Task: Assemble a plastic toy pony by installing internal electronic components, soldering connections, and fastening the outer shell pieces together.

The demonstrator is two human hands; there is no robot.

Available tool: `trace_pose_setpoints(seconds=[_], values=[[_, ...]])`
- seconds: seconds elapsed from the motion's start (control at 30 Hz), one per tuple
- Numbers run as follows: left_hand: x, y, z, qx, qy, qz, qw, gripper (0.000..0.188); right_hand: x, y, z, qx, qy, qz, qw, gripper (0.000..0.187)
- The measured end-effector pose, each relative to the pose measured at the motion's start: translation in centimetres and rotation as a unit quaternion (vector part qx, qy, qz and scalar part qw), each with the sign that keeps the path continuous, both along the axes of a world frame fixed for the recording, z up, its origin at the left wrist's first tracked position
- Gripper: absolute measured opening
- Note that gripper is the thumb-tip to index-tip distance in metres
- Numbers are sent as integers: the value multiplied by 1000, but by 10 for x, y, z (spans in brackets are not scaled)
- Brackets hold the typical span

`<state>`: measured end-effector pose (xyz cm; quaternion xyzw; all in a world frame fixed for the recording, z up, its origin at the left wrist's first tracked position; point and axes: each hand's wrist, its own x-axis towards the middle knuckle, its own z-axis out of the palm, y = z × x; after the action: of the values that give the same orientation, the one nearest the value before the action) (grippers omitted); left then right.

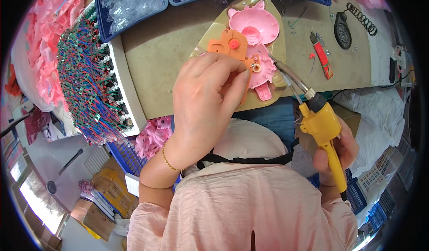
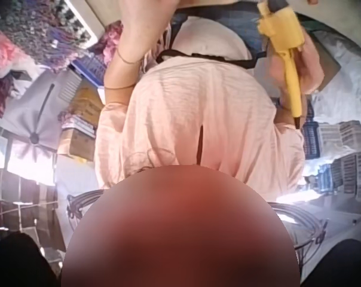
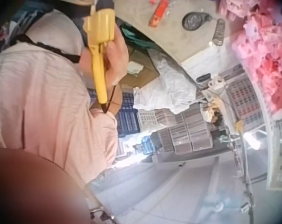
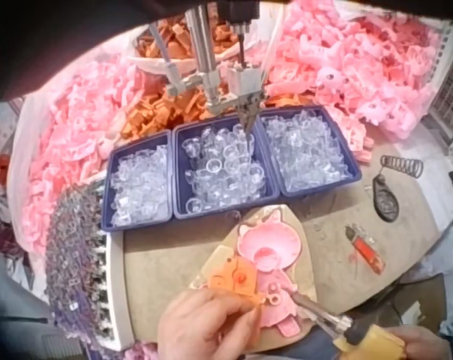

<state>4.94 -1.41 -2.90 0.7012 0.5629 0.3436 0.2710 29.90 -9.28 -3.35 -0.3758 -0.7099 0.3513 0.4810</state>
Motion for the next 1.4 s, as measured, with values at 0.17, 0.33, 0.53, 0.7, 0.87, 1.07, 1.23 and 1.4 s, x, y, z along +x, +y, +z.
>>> trace_pose_setpoints(seconds=[0.17, 0.33, 0.53, 0.7, 0.87, 1.07, 1.23, 1.4], values=[[0, 1, 8, -9, -2, -13, 1000, 6, 11, -7, 18, -114, 87, -87, 986, 53], [-7, -10, 8, -26, 26, 13, 999, 5, 69, 25, 39, -14, 38, -410, 911, 45], [-4, -6, 12, -29, 30, 17, 999, 5, 117, 100, 51, -30, -84, -360, 929, 39], [-5, 0, 7, -6, 10, -19, 1000, 6, 124, 101, -4, -127, 0, -391, 912, 33], [-16, -4, 12, -5, 11, -47, 999, 9, 32, 66, 1, -349, 35, -134, 927, 12], [-57, -61, 14, 0, 81, 76, 994, 14, -94, 161, 17, 71, -231, 177, 954, 11], [-45, -63, -6, -16, 100, 134, 986, 21, -99, 168, 15, 12, -258, 261, 930, 8], [-70, -27, 11, 87, 108, -33, 990, 15, -100, 160, 48, 66, -276, 201, 937, 8]])
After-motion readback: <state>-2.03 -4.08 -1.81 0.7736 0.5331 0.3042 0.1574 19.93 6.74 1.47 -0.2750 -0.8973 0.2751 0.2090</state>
